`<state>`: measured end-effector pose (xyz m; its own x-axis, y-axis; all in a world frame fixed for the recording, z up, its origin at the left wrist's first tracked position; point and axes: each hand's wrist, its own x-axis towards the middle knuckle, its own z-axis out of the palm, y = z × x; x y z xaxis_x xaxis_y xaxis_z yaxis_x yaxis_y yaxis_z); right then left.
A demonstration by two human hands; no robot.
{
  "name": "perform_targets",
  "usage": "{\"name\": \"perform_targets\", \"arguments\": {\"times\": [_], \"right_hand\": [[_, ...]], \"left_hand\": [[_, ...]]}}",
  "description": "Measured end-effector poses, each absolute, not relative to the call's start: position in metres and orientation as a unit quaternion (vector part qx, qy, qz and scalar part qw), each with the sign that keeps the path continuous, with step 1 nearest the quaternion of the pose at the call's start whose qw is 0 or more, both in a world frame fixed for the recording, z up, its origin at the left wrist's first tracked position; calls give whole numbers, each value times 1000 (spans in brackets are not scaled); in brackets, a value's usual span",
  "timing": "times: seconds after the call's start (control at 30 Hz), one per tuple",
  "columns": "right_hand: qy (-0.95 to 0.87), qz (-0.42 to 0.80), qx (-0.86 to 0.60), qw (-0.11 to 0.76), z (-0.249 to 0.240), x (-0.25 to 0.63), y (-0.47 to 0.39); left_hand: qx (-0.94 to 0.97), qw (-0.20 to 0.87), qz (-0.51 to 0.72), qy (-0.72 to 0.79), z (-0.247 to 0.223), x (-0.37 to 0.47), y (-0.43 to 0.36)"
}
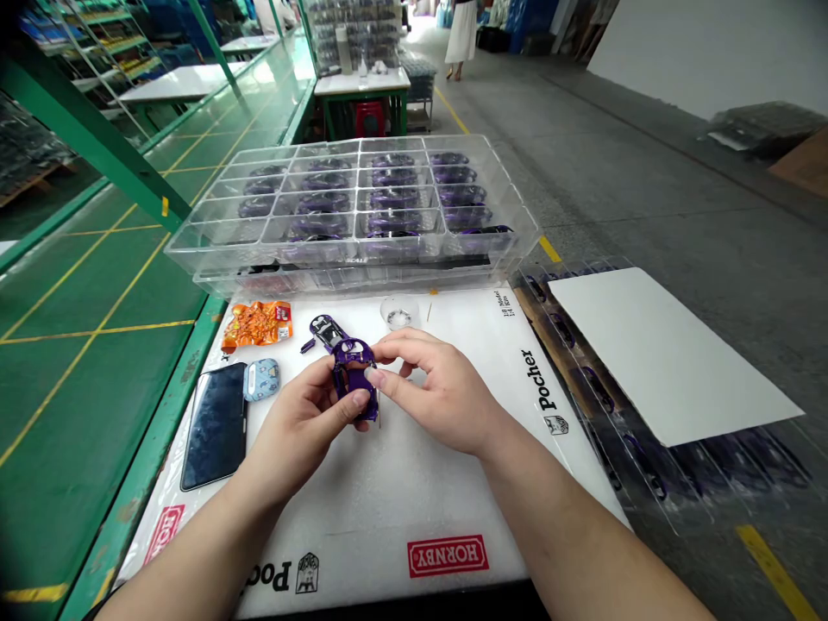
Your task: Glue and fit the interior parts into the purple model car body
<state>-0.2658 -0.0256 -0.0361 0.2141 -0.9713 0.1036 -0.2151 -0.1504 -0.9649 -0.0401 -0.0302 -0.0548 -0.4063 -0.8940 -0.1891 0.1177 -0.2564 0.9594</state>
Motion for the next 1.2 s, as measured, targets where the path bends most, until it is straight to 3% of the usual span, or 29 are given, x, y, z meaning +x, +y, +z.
{"name": "perform_targets", "arguments": {"times": [0.43, 0.53, 0.73, 0.9, 1.2], "right_hand": [[547, -415, -603, 406, -44, -272, -28], [587, -331, -650, 350, -48, -277, -29], [498, -115, -814, 275, -60, -260, -22], [503, -55, -834, 221, -61, -254, -17], [545, 8, -795, 267, -45, -255, -20]], "left_hand": [[389, 398, -766, -321, -58, -38, -34], [437, 443, -731, -281, -56, -37, -40], [461, 494, -698, -237, -57, -37, -45], [442, 491, -721, -210, -58, -39, -43], [431, 515, -715, -196, -54, -42, -42]]}}
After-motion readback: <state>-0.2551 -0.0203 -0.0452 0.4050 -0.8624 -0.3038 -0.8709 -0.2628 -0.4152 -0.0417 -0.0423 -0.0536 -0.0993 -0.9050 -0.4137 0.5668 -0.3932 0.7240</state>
